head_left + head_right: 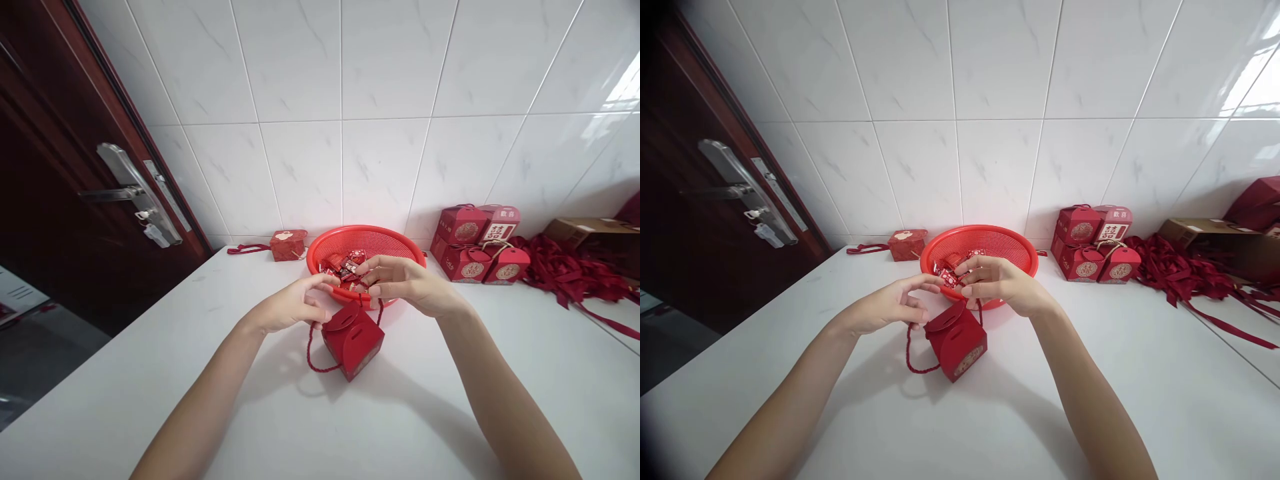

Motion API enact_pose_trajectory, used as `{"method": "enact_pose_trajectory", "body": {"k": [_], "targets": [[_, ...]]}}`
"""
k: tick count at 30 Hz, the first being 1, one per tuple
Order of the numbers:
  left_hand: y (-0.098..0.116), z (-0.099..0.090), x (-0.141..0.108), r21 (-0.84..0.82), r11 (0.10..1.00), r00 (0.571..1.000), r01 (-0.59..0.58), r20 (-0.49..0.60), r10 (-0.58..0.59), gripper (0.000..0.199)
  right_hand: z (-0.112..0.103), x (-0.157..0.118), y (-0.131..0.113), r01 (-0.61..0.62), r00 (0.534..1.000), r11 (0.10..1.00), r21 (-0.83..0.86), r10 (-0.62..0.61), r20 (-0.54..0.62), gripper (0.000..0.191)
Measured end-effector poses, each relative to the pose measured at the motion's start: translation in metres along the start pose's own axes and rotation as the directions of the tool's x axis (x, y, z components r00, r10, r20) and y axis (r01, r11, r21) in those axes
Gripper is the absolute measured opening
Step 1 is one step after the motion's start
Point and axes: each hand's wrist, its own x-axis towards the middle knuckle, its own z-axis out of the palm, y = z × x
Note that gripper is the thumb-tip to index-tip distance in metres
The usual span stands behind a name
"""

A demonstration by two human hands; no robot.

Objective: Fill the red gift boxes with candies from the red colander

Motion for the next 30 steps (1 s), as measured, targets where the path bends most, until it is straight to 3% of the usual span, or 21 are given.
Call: {"method": "enact_pose_trajectory", "body": {"k": [4, 8, 14, 21, 27, 30], "targets": [[0.005, 0.000, -0.003, -0.197, 0.977, 0.995, -0.074, -0.077, 0.060, 0.060, 0.000, -0.003, -0.004, 0.025, 0.999, 0.999, -0.022, -0.024, 0.038, 0.030], [0.011, 0.005, -0.012, -0.360, 0.892, 0.961, -0.273, -0.143, 0.236, 0.050, 0.004, -0.009, -0.010, 0.049, 0.999, 0.997, -0.060, -0.049, 0.005, 0.029], [0.018, 0.027, -0.023, -0.396, 0.787, 0.881, -0.473, -0.184, 0.437, 0.045, 0.036, -0.011, -0.010, 0.053, 0.993, 0.976, -0.211, -0.074, -0.092, 0.031], [0.019, 0.047, -0.028, -0.374, 0.758, 0.845, -0.534, -0.204, 0.494, 0.050, 0.065, -0.010, 0.004, 0.064, 0.955, 0.885, -0.461, -0.189, -0.229, 0.039], [0.017, 0.045, -0.026, -0.371, 0.744, 0.830, -0.556, -0.203, 0.519, 0.044, 0.063, -0.011, 0.003, 0.045, 0.936, 0.846, -0.532, -0.221, -0.273, 0.036], [0.016, 0.042, -0.023, -0.299, 0.792, 0.846, -0.532, -0.236, 0.479, 0.039, 0.059, -0.013, -0.002, 0.075, 0.922, 0.866, -0.495, -0.250, -0.297, 0.029]]}}
